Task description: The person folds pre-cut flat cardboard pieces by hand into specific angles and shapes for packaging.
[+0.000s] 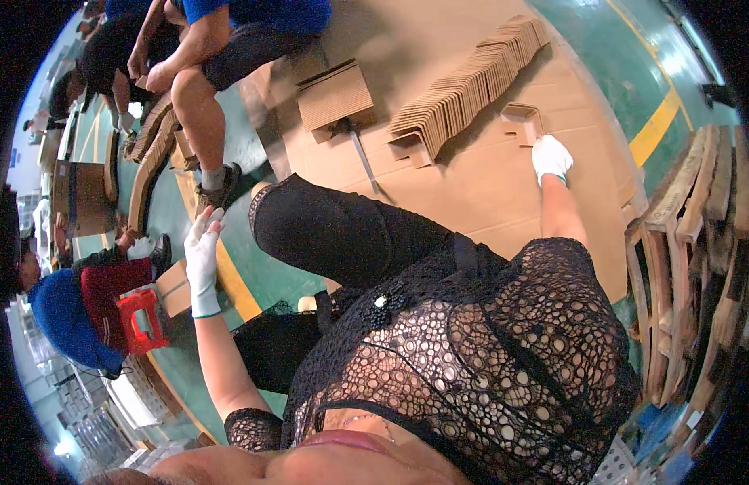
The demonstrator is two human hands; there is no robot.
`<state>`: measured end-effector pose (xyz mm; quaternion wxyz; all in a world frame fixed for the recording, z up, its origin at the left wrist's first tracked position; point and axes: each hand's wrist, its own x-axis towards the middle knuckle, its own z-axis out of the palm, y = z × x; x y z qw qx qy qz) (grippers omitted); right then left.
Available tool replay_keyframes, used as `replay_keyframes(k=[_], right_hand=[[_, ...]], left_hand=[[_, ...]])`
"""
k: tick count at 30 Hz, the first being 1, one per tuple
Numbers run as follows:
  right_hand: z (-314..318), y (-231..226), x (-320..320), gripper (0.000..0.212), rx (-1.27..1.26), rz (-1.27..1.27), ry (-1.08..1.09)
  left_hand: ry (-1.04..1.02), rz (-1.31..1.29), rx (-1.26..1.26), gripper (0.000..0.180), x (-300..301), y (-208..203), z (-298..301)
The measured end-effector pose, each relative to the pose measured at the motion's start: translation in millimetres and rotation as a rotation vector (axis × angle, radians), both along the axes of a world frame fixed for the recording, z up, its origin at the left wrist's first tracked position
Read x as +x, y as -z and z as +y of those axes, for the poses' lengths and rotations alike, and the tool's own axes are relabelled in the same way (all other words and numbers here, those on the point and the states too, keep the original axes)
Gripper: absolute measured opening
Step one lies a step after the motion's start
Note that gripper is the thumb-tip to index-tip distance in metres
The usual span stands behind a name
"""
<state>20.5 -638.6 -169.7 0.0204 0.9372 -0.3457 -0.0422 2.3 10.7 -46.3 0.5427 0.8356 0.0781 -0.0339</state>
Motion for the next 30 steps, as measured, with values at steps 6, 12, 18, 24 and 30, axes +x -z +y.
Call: replay_keyframes(k=[6,12,18,24,30], right_hand=[[22,-25,7,0.043,0.059,0.057,-0.015],[173,-55,54,0.022,0.413,-0.525,-0.764],[293,-10,108,0.035,0.01,-0.518,-1.37],[301,20,120,0.028,-0.037,-0.464,-1.299],[306,6,128,0.023,-0.082,-0.412,-1.225]], left_hand=[[0.013,0.009,0.014,0.047,1,0,3],[-0.002,0.023,0.038,0.043,1,-1,-2],[0.016,0.023,0.115,0.041,-3,-2,-6],[0.06,0.034,0.21,0.042,-10,0,13],[0.078,0.037,0.25,0.041,-8,-4,14]])
